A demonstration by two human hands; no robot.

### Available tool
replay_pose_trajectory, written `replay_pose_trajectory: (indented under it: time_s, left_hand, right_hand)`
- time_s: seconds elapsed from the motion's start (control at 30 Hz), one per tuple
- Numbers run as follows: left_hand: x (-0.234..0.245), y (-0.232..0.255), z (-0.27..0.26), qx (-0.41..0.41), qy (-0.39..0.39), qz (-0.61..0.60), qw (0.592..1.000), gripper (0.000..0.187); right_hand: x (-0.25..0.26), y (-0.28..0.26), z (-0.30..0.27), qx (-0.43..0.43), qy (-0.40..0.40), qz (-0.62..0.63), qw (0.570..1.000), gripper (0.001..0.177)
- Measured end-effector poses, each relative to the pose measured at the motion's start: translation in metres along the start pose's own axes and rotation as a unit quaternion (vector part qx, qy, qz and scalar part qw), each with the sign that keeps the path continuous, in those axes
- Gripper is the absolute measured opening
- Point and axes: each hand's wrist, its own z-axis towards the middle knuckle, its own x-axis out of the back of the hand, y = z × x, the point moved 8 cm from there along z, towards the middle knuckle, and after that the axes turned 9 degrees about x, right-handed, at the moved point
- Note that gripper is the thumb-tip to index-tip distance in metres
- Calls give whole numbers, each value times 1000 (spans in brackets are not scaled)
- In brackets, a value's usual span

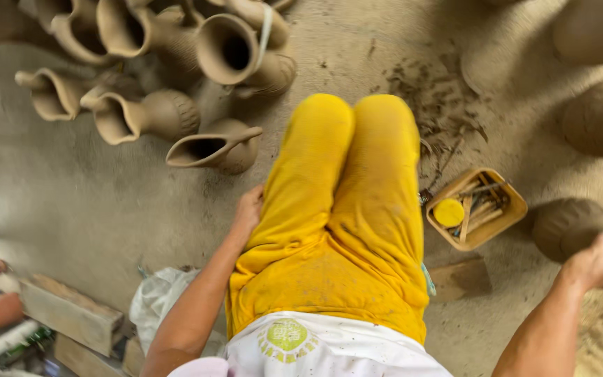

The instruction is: The person carves floral and decorative patterns into the surface of clay pottery pieces using a small wooden tool.

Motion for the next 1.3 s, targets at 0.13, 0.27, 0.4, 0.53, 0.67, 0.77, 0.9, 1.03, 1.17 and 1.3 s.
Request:
replay_pose_trajectory:
  time_s: [0.13,0.27,0.4,0.53,0.67,0.77,0.9,1.03,1.17,1.3]
  left_hand:
    - [-10,0,-2,-12,36,-12,999,24]
    - [-12,25,-10,44,32,6,999,19]
    - [-2,51,-23,0,68,-18,997,25]
    - [46,51,-14,-89,207,170,959,25]
    - [127,33,16,-163,392,321,847,47]
    - [127,15,55,-210,311,391,840,54]
    - [95,-37,142,-62,70,480,873,12]
    - [88,-49,150,-71,80,490,865,8]
    - [105,-46,134,-116,111,464,871,10]
    - [137,-34,114,-105,123,415,895,18]
  right_hand:
    - [-48,-25,-43,-271,-128,18,954,14]
    - [-86,-211,-82,105,-247,186,945,21]
    - [-106,-301,-107,234,-330,118,907,32]
    - [-124,-275,-100,79,-407,180,892,27]
    - [-119,-267,-98,143,-375,131,907,30]
    - [-118,-268,-99,152,-365,121,910,30]
    - [-113,-266,-99,134,-360,110,917,31]
    - [-112,-266,-96,123,-361,127,916,29]
    - [-110,-262,-96,116,-358,112,920,29]
    - [-108,-258,-95,115,-356,112,921,27]
